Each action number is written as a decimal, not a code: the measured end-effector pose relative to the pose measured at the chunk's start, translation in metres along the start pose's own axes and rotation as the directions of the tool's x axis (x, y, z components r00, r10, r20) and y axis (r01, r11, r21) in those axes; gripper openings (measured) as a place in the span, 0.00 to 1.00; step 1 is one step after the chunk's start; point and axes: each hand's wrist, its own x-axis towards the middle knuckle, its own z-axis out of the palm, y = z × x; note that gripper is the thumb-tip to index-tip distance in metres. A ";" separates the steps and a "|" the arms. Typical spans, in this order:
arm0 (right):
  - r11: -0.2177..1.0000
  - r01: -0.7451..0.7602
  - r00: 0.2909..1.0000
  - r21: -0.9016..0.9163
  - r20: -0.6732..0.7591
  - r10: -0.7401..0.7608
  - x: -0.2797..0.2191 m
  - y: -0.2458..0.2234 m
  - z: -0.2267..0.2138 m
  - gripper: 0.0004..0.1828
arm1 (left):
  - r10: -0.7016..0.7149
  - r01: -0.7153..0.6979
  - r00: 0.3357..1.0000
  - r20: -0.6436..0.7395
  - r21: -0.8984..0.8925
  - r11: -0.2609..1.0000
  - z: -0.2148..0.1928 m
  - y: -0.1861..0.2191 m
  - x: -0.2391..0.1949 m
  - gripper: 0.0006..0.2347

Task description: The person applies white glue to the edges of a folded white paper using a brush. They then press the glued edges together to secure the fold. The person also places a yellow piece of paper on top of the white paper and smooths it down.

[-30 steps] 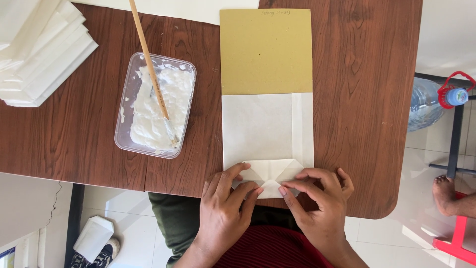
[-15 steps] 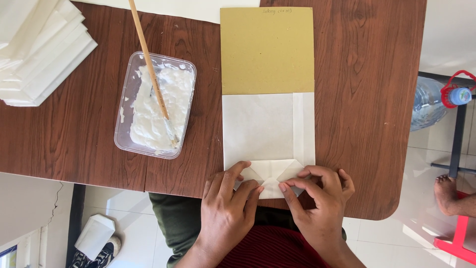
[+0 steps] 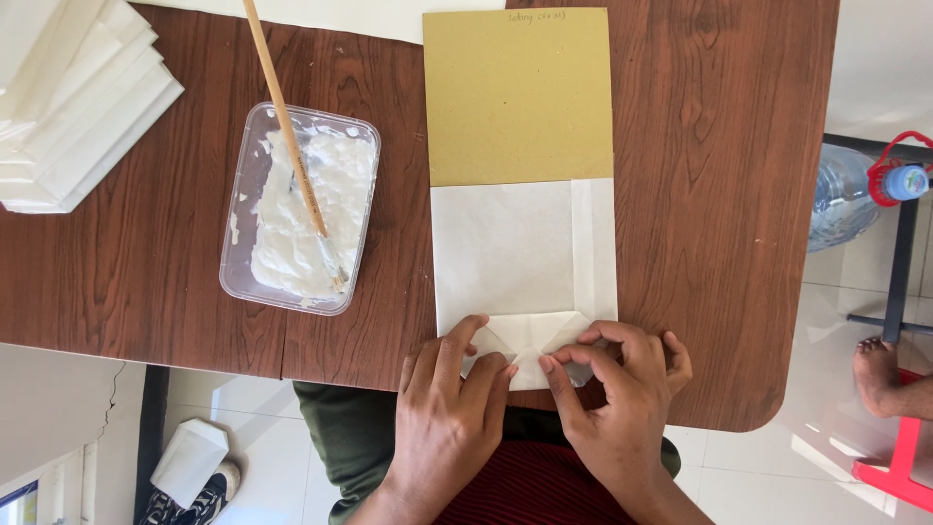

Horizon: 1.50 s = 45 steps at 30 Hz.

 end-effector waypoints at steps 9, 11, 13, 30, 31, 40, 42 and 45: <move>1.000 -0.017 1.000 -0.024 -0.026 0.017 -0.001 -0.003 0.003 0.10 | -0.022 0.023 0.999 0.030 -0.015 1.000 0.001 0.000 0.001 0.07; 1.000 -0.009 0.999 -0.026 -0.034 0.008 -0.002 -0.002 0.003 0.10 | -0.020 0.020 0.999 0.036 -0.018 1.000 0.001 0.000 0.001 0.07; 1.000 0.001 0.999 -0.027 -0.040 -0.002 -0.002 -0.001 0.004 0.09 | -0.019 0.020 0.999 0.042 -0.020 1.000 0.001 0.000 0.002 0.07; 0.997 0.003 0.998 -0.072 -0.068 -0.008 -0.001 -0.003 0.006 0.12 | 0.004 -0.003 1.000 0.014 -0.026 1.000 0.004 -0.004 0.007 0.09; 0.997 0.004 0.998 -0.071 -0.069 -0.009 -0.001 -0.003 0.006 0.12 | 0.004 -0.003 1.000 0.013 -0.025 1.000 0.004 -0.005 0.008 0.09; 0.993 -0.023 0.998 -0.115 -0.064 0.016 0.001 -0.004 0.006 0.13 | 0.063 -0.062 0.998 -0.007 0.047 0.997 0.008 -0.007 0.012 0.14; 0.993 -0.053 0.997 -0.110 -0.068 0.045 0.003 -0.005 0.005 0.16 | 0.066 -0.066 0.998 -0.004 0.045 0.997 0.009 -0.008 0.014 0.15; 0.980 -0.141 0.989 -0.143 -0.054 0.134 0.000 0.005 0.009 0.28 | 0.068 -0.069 0.997 0.031 0.017 0.997 0.011 -0.013 0.016 0.15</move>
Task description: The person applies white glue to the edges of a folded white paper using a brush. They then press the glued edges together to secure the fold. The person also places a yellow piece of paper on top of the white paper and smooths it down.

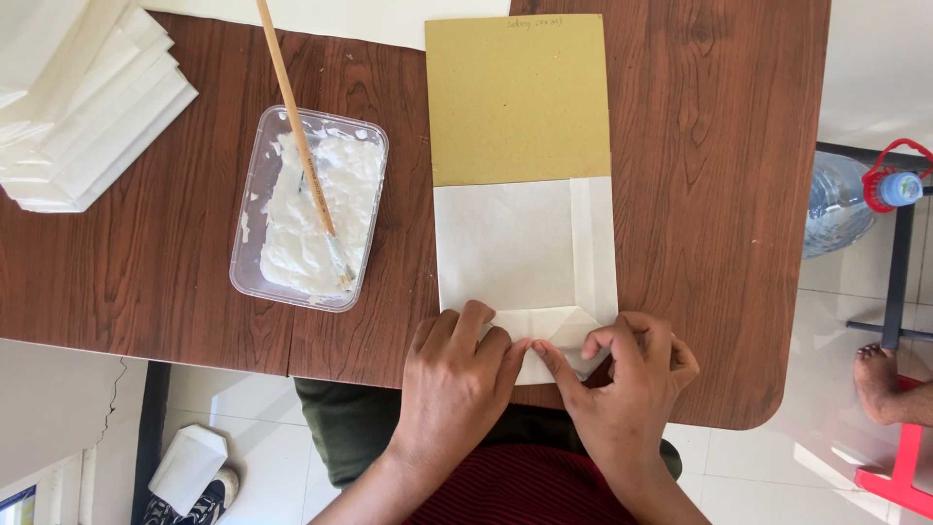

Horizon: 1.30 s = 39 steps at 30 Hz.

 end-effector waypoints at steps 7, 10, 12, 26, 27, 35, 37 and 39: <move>0.998 -0.006 0.992 0.069 0.128 -0.003 0.013 0.013 -0.010 0.34 | 0.061 -0.054 0.995 0.081 -0.087 0.995 -0.004 -0.017 0.008 0.15; 0.993 -0.027 0.971 0.112 0.238 0.000 0.018 0.023 -0.016 0.30 | 0.103 -0.094 0.989 0.109 -0.082 0.992 -0.003 -0.022 0.009 0.15; 0.992 -0.016 0.945 0.127 0.327 -0.026 0.021 0.031 -0.019 0.31 | 0.126 -0.116 0.984 0.124 -0.082 0.990 -0.002 -0.024 0.010 0.16; 0.998 -0.055 0.843 0.035 0.538 0.028 0.042 0.024 -0.041 0.29 | 0.043 -0.009 0.977 0.210 -0.161 0.987 -0.003 -0.025 0.019 0.14; 1.000 -0.015 0.881 0.027 0.473 0.000 0.039 0.022 -0.039 0.29 | 0.038 -0.003 0.972 0.233 -0.151 0.989 -0.003 -0.023 0.021 0.14; 0.999 0.049 0.941 -0.017 0.337 -0.041 0.028 0.027 -0.024 0.35 | -0.122 0.141 0.862 0.492 -0.002 0.990 0.005 -0.022 0.039 0.18; 1.000 -0.012 0.927 0.022 0.375 0.003 0.025 0.030 -0.030 0.33 | -0.192 0.207 0.792 0.579 0.041 0.978 0.004 -0.021 0.050 0.19; 0.997 -0.069 0.902 0.032 0.428 0.048 0.022 0.032 -0.038 0.29 | -0.225 0.185 0.714 0.663 0.131 0.974 0.005 -0.020 0.060 0.21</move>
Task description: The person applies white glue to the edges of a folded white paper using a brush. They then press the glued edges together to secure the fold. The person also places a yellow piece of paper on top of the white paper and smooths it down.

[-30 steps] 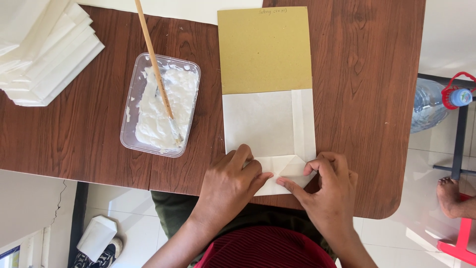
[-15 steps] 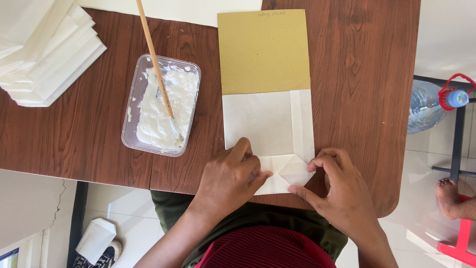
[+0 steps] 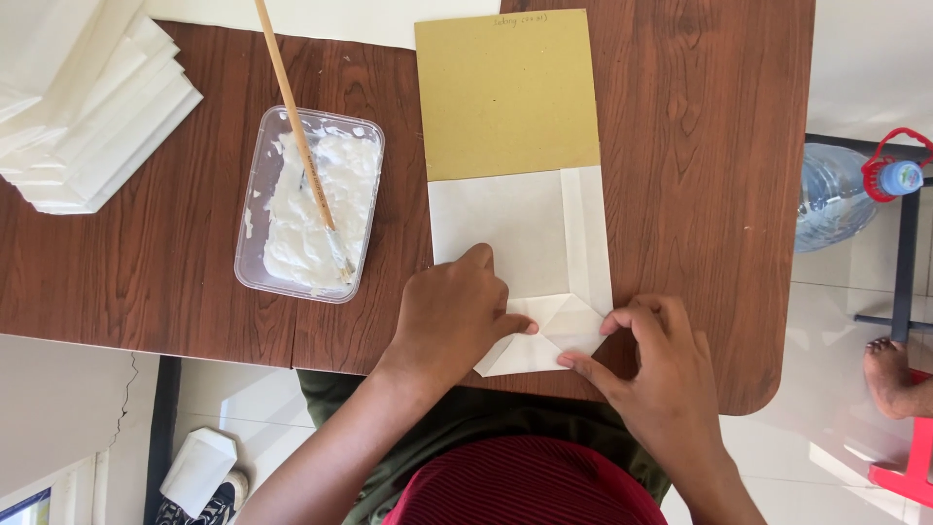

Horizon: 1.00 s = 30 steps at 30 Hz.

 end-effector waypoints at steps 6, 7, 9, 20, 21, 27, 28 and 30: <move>0.767 0.601 0.726 -0.224 -0.248 -0.641 -0.035 -0.016 0.030 0.17 | 0.035 -0.036 0.999 0.037 0.018 0.999 -0.004 -0.005 0.015 0.22; 0.768 0.600 0.727 -0.222 -0.248 -0.640 -0.038 -0.020 0.033 0.17 | 0.035 -0.035 0.999 0.039 0.020 0.999 -0.001 -0.006 0.015 0.22; 0.696 0.640 0.706 -0.325 -0.110 -0.700 -0.041 -0.028 0.037 0.28 | 0.034 -0.033 0.999 0.027 -0.007 0.999 0.000 -0.007 0.015 0.19; 0.580 0.778 0.593 -0.240 -0.025 -0.805 -0.048 -0.018 0.040 0.41 | 0.015 -0.017 0.999 -0.029 -0.101 0.995 0.001 -0.007 0.004 0.21; 0.590 0.758 0.609 -0.278 -0.023 -0.793 -0.046 -0.014 0.038 0.42 | 0.010 -0.018 0.998 -0.055 -0.146 0.989 0.000 -0.007 0.000 0.20; 0.737 0.670 0.707 -0.086 -0.231 -0.669 -0.035 0.002 0.017 0.25 | 0.140 -0.181 0.909 -0.391 -0.068 0.981 0.020 -0.008 -0.015 0.20; 0.737 0.670 0.703 -0.092 -0.239 -0.670 -0.032 0.000 0.014 0.25 | 0.147 -0.186 0.906 -0.398 -0.062 0.981 0.021 -0.006 -0.018 0.20; 0.744 0.660 0.691 -0.101 -0.306 -0.655 -0.024 -0.005 0.007 0.17 | 0.194 -0.232 0.845 -0.498 -0.016 0.973 0.022 -0.004 -0.022 0.18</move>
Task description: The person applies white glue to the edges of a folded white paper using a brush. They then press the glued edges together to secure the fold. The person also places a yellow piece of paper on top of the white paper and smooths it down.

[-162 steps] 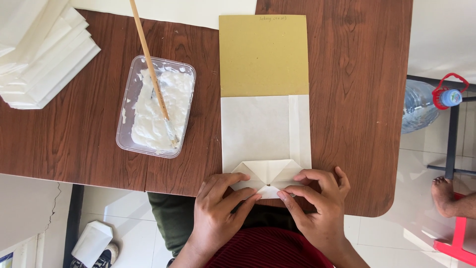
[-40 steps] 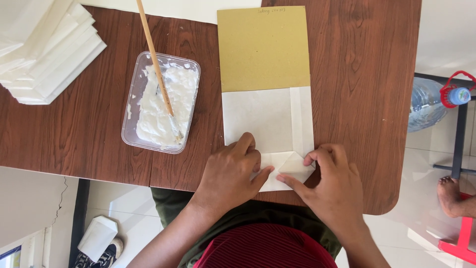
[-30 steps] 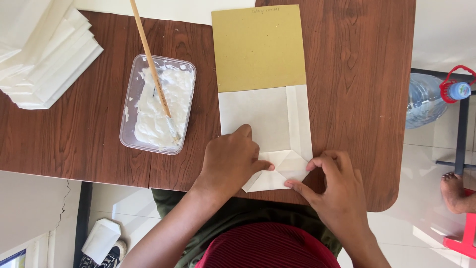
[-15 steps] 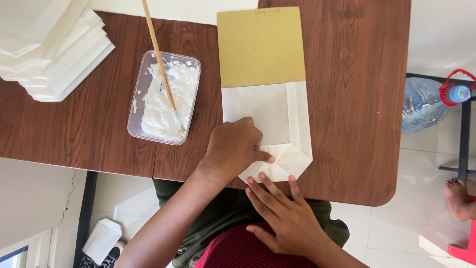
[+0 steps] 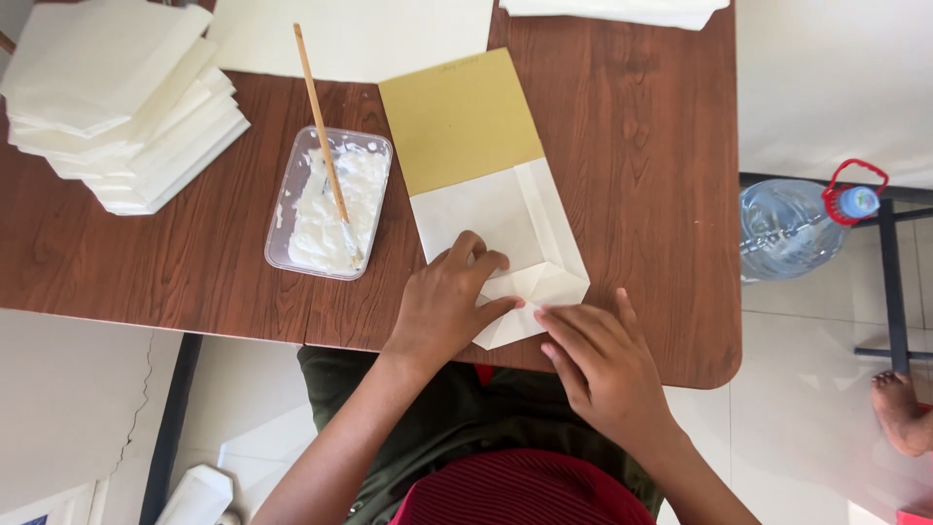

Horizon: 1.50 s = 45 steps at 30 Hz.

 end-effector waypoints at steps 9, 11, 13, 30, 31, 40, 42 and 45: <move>0.996 -0.071 0.996 -0.050 -0.051 0.069 0.026 0.028 0.022 0.25 | 0.135 -0.126 0.972 -0.194 0.054 0.990 0.010 0.010 -0.011 0.11; 0.997 -0.053 0.990 -0.058 -0.130 0.045 0.021 0.026 0.025 0.22 | 0.164 -0.155 0.956 -0.242 0.058 0.986 0.019 0.008 -0.017 0.10; 0.997 -0.037 0.979 -0.068 -0.202 0.023 0.015 0.024 0.025 0.18 | 0.190 -0.180 0.939 -0.288 0.059 0.982 0.026 0.007 -0.025 0.10; 0.984 0.046 0.952 -0.173 -0.291 -0.096 -0.043 -0.004 0.011 0.09 | 0.513 -0.466 0.818 -0.261 0.224 0.856 0.027 0.001 -0.095 0.16; 0.984 0.044 0.953 -0.171 -0.290 -0.093 -0.051 -0.006 0.015 0.09 | 0.512 -0.465 0.819 -0.259 0.222 0.857 0.028 0.003 -0.095 0.16; 0.133 -0.604 0.716 0.786 0.462 0.523 -0.093 -0.021 0.061 0.29 | 0.513 -0.537 0.801 -0.308 0.011 0.844 0.026 0.020 -0.098 0.09; -0.304 -0.658 0.531 0.689 0.711 0.461 -0.087 -0.017 0.067 0.30 | 0.498 -0.552 0.808 -0.314 -0.110 0.826 0.024 0.029 -0.102 0.08; -0.527 -0.646 0.270 0.552 0.811 0.519 -0.059 -0.031 0.046 0.33 | 0.443 -0.516 0.841 -0.309 -0.219 0.828 0.025 0.035 -0.108 0.08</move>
